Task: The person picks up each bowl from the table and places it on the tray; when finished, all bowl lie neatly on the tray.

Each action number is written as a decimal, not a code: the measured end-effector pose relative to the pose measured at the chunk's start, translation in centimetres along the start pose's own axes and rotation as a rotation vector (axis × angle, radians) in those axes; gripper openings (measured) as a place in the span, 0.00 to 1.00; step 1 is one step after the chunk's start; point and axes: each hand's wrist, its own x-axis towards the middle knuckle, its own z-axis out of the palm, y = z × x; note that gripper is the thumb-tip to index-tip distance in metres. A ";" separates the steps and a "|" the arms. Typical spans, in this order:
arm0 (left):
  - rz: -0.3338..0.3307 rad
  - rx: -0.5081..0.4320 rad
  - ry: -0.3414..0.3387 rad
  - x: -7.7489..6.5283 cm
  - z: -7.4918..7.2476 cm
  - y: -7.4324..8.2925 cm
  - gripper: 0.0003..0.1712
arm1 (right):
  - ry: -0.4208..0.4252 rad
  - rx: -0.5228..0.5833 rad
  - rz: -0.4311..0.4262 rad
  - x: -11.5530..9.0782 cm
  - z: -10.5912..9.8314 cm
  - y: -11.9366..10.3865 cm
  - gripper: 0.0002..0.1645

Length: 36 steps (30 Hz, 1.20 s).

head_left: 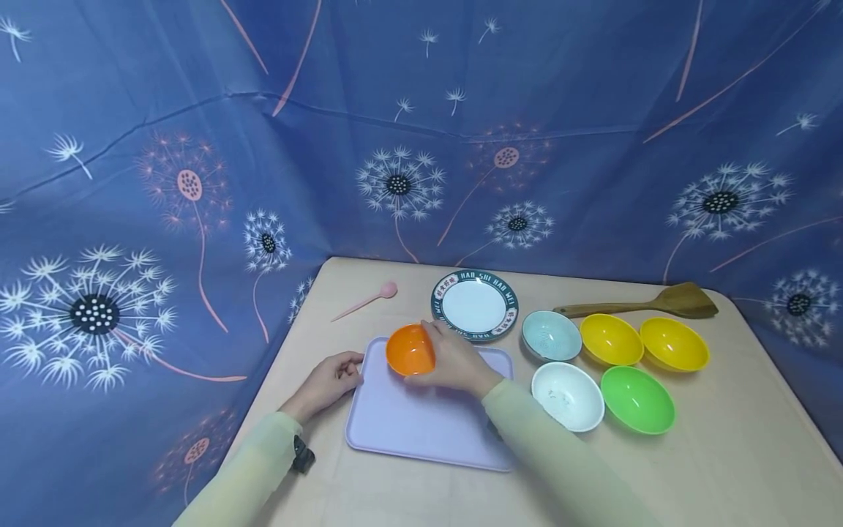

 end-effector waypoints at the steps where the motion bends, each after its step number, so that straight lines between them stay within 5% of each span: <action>1: -0.003 -0.002 -0.002 0.0 0.0 0.0 0.22 | -0.005 0.005 0.007 0.2 0.4 -0.2 0.75; 18: -0.018 -0.022 -0.020 -0.1 -0.2 0.0 0.22 | -0.004 0.022 -0.031 3.3 2.4 -3.0 0.75; 26: 0.038 -0.003 -0.026 0.0 -0.1 -0.2 0.10 | 0.003 0.049 -0.002 3.8 3.1 -4.1 0.74; 36: 0.012 0.002 -0.031 -0.2 -0.1 0.0 0.07 | -0.003 0.001 0.003 3.8 3.1 -4.3 0.79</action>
